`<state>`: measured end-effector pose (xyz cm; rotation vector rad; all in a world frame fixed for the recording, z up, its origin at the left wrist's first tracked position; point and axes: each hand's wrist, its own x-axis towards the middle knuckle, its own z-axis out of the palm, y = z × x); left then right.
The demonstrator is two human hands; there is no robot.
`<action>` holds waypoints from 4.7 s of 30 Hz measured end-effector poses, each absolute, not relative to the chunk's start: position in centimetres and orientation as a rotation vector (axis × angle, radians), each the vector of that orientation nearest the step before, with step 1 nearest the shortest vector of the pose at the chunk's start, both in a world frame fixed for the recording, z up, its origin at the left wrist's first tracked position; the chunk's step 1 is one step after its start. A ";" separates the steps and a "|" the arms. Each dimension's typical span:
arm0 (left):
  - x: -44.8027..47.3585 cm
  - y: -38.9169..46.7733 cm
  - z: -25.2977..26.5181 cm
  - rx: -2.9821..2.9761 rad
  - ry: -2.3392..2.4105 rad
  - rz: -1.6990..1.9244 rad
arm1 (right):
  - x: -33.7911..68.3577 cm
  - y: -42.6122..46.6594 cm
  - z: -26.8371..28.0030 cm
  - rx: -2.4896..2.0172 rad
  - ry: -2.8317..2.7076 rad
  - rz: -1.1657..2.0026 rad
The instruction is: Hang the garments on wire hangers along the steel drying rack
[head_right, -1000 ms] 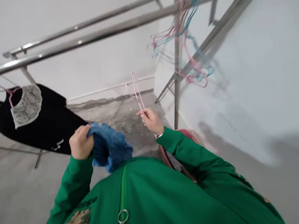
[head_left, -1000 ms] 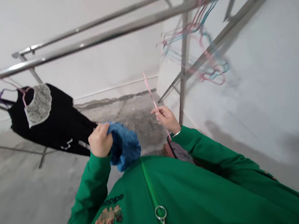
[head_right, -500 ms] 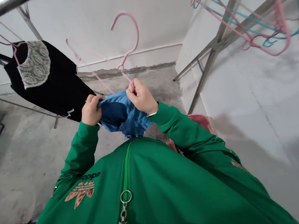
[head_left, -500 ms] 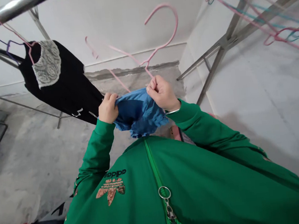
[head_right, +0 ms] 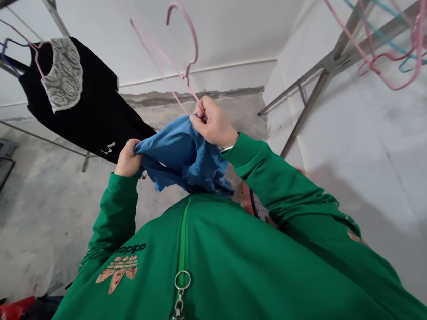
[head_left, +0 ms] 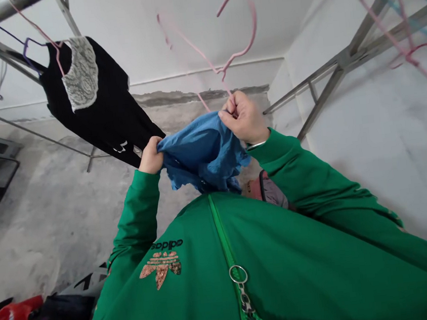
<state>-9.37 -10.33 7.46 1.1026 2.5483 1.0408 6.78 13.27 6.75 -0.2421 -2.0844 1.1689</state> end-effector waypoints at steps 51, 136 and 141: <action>-6.1 -5.5 7.9 1.538 2.755 0.016 | 7.0 11.2 1.0 -0.110 -2.036 1.219; -8.0 -12.9 9.8 1.395 3.332 0.215 | 13.1 17.4 -0.9 0.010 -2.714 1.834; -8.7 -13.6 10.2 1.565 3.272 0.506 | 14.5 18.2 -0.6 -0.334 -2.603 1.485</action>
